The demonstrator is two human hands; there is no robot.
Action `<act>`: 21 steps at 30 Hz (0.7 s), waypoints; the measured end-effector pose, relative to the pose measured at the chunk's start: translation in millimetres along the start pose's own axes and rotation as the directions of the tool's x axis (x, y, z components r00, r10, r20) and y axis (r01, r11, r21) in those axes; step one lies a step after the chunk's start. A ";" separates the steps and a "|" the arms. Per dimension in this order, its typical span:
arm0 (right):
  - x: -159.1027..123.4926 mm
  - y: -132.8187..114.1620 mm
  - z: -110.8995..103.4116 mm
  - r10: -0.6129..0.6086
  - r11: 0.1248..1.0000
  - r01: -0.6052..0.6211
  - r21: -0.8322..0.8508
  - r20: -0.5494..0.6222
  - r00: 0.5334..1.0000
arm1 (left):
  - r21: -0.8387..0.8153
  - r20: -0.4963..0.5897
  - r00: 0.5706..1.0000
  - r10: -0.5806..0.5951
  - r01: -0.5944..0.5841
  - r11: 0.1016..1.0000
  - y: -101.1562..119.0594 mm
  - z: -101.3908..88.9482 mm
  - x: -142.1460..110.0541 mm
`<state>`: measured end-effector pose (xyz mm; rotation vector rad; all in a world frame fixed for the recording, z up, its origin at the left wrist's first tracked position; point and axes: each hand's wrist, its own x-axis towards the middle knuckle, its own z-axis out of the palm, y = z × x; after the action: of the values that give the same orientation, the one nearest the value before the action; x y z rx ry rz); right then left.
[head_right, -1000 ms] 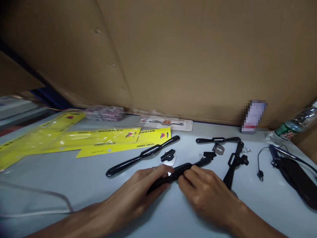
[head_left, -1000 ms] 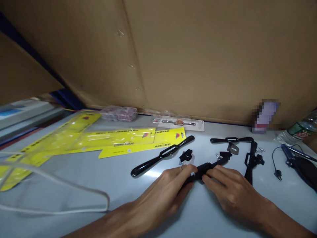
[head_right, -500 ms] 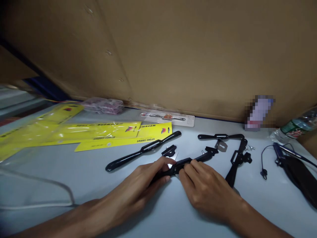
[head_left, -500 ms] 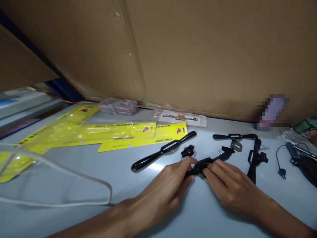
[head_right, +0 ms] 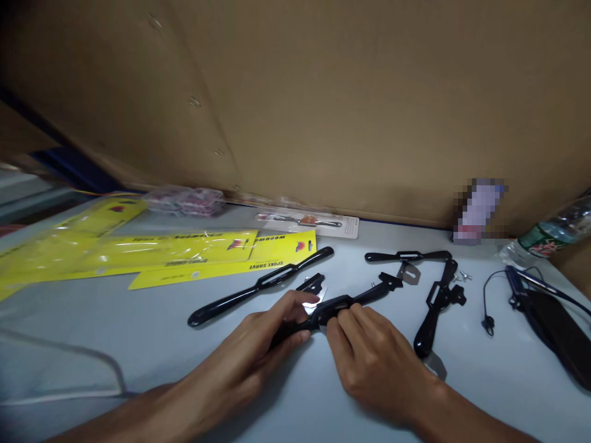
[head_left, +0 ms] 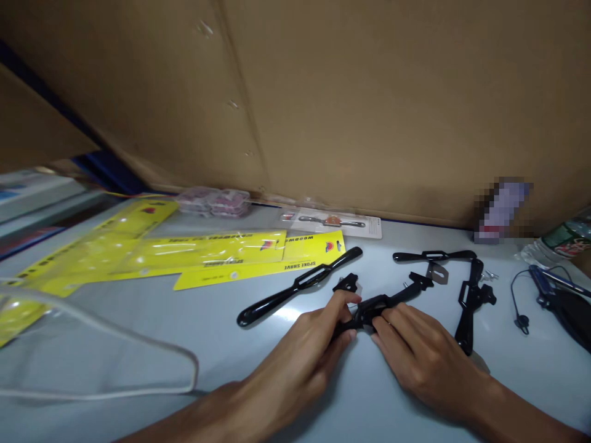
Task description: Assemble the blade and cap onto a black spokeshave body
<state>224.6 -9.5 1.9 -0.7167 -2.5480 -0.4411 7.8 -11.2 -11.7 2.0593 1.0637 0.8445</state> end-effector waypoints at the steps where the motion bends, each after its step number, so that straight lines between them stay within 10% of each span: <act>1: -0.7 -0.3 0.6 0.003 1.000 -0.003 0.006 -0.003 1.000 | 0.008 -0.007 1.000 0.002 -0.002 1.000 -0.2 -0.4 -0.3; 21: -1.5 23.6 -7.0 0.210 0.770 -0.240 0.591 0.120 0.970 | 0.157 0.146 0.977 0.153 -0.176 0.972 0.6 -6.0 3.7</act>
<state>241.1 6.2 11.3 -0.7637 -2.3824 0.4690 5.1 -6.7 -6.9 2.3376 0.9288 0.7059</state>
